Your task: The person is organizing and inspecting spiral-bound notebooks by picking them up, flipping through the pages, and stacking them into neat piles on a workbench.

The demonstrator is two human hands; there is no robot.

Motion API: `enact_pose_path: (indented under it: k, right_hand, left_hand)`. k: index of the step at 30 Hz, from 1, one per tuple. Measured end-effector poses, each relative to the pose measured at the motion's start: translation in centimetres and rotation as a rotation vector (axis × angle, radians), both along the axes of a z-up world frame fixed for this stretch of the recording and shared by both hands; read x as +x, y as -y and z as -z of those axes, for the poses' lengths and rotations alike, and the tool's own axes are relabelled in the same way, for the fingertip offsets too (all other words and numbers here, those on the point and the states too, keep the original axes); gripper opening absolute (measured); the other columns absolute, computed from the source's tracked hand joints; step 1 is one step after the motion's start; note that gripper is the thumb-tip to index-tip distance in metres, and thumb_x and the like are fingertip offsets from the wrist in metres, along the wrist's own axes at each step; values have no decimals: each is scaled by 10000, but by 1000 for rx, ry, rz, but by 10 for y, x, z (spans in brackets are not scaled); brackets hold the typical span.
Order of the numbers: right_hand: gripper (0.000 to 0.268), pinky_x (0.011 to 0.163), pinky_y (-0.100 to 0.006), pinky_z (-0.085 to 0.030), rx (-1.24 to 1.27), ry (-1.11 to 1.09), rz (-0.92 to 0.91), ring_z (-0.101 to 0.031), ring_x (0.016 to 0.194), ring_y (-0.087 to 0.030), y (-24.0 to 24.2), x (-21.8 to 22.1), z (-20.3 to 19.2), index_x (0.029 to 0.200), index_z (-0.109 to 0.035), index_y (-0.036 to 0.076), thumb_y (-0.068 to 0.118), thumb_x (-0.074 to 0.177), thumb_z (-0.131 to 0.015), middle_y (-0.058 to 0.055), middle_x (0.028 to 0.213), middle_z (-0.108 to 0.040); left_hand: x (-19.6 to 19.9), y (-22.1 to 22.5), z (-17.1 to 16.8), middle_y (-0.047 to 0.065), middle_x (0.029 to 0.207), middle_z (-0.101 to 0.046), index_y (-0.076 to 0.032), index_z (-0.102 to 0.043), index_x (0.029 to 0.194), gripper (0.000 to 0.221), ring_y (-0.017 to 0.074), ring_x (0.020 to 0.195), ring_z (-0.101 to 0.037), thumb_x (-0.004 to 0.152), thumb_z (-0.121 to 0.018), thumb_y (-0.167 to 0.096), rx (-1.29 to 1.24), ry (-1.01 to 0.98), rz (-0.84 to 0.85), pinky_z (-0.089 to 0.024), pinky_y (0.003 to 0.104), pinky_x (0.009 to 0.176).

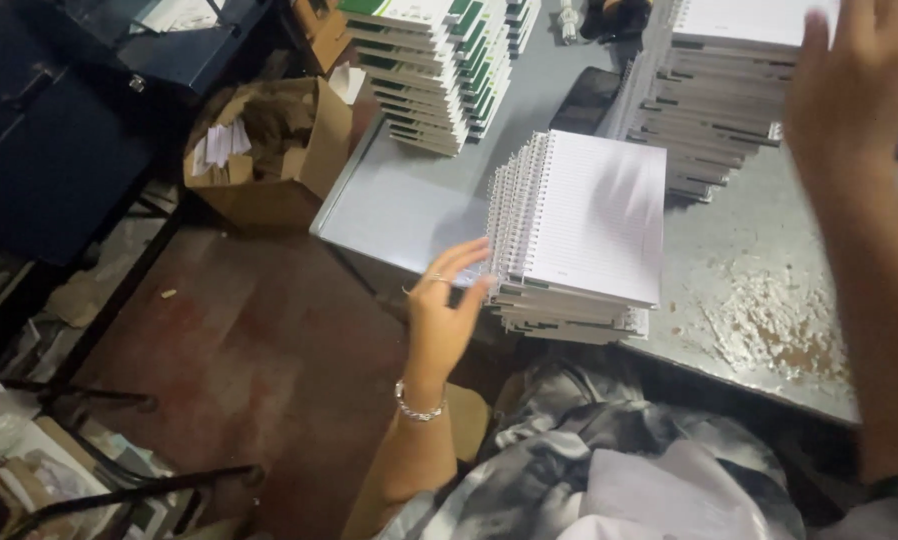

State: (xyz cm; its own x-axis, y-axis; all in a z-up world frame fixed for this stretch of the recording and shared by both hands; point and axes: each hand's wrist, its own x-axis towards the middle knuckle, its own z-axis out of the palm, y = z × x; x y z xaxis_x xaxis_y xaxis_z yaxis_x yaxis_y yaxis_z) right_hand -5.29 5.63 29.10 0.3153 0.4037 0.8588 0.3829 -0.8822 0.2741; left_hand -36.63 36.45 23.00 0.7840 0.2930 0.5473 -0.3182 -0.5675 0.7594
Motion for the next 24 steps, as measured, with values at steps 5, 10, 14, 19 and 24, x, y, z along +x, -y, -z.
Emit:
enact_pose_path:
  k: [5,10,14,19,24]
  right_hand:
    - [400,575,-326,-378,455,-1244,83,-486,612,-206,-39,-151,12,931,-568,71,276,1273,-529,-93,748,-519]
    - [459,732,-358,-554,805,-1510,-21,-739,837,-271,-44,-185,52,1335,-678,27,294,963,-707,-171,1111,-748]
    - [631,979,-459,-515,1047,-1515,-297,-635,1159,-356,-38,-193,68,1405,-529,-83,183,880,-756,-288,1254,-642]
    - [643,955,-571,-508,1165,-1451,-480,-573,1223,-505,-36,-205,61,1473,-411,-167,63,952,-708,-424,1304,-553]
    - [600,835,-589,-557,1193,-1507,-532,-631,1115,-524,-46,-212,33,1487,-394,-151,23,972,-648,-454,1269,-557]
  left_hand:
    - [23,19,35,84,1407,-626,-50,-671,1275,432,302,1367,-557,882,-794,-182,170,-67,51,-388,488,1214]
    - [30,25,50,102,1428,-617,-27,-666,1306,547,338,1403,-534,821,-854,-195,289,-46,12,-270,612,1249]
    - [33,25,44,106,1442,-608,-34,-685,1278,523,379,1422,-491,806,-872,-159,223,-55,32,-242,661,1219]
    - [36,21,49,82,1419,-639,-88,-711,1247,492,373,1389,-512,792,-884,-163,141,-80,34,-277,644,1188]
    - [37,20,47,70,1397,-655,-92,-717,1240,495,371,1362,-540,780,-889,-159,136,-105,47,-277,647,1188]
